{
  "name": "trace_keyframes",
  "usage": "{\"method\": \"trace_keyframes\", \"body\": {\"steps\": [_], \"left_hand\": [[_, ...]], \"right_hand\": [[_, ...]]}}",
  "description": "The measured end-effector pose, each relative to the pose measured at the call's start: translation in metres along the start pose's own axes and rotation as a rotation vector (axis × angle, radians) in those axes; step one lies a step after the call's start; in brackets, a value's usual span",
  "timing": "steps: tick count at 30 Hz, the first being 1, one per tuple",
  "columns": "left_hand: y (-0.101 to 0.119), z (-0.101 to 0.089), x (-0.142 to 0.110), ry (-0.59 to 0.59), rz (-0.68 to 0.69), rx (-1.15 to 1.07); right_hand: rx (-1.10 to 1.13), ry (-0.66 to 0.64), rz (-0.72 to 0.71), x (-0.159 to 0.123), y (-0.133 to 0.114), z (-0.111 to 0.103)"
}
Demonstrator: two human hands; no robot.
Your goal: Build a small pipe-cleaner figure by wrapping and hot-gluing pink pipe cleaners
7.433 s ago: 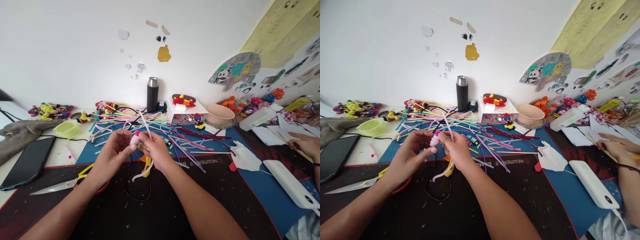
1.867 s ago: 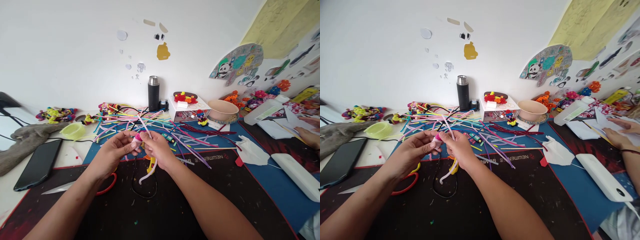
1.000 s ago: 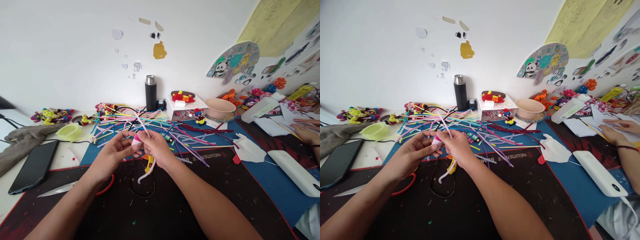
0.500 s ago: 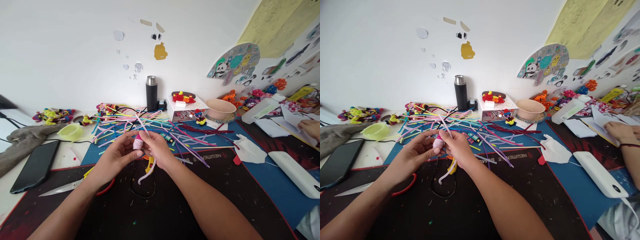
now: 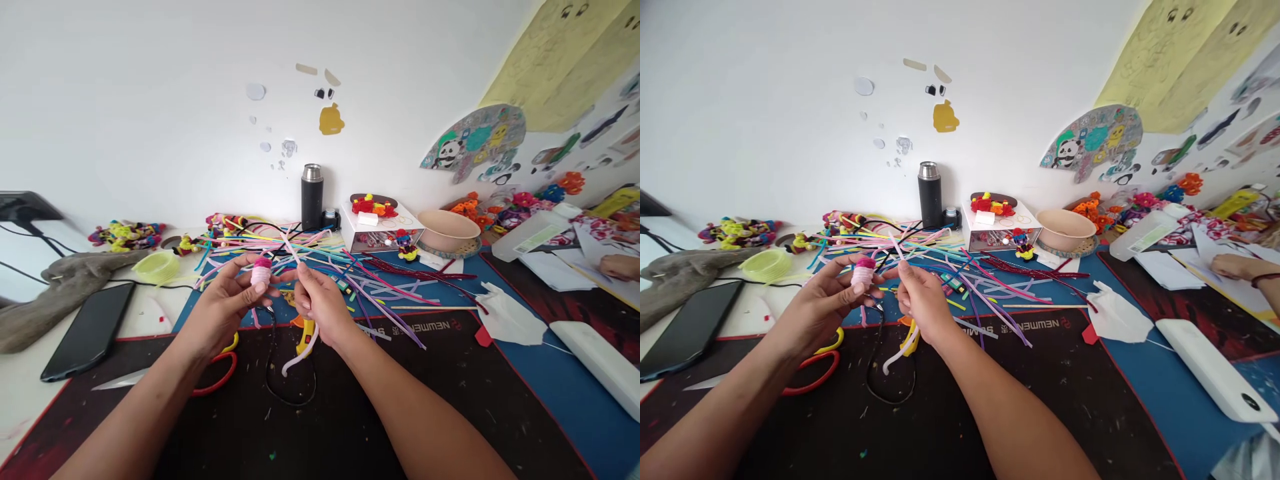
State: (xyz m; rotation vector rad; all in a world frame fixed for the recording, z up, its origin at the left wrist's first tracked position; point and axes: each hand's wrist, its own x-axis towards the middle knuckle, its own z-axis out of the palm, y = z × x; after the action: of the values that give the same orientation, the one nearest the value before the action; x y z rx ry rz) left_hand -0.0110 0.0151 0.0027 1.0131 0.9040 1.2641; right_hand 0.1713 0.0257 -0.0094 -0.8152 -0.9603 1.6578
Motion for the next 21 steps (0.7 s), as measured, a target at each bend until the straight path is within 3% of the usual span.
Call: {"method": "trace_keyframes", "body": {"steps": [6, 13, 21], "left_hand": [[-0.002, -0.006, 0.004, 0.065, 0.045, -0.123], [0.004, -0.014, 0.006, 0.052, 0.016, -0.311], [0.009, -0.012, 0.006, 0.071, 0.040, -0.272]], "right_hand": [[-0.051, -0.112, -0.023, 0.001, 0.008, -0.004], [-0.189, -0.237, 0.031, -0.002, 0.014, -0.004], [-0.328, -0.273, 0.034, -0.004, 0.018, -0.005]]}}
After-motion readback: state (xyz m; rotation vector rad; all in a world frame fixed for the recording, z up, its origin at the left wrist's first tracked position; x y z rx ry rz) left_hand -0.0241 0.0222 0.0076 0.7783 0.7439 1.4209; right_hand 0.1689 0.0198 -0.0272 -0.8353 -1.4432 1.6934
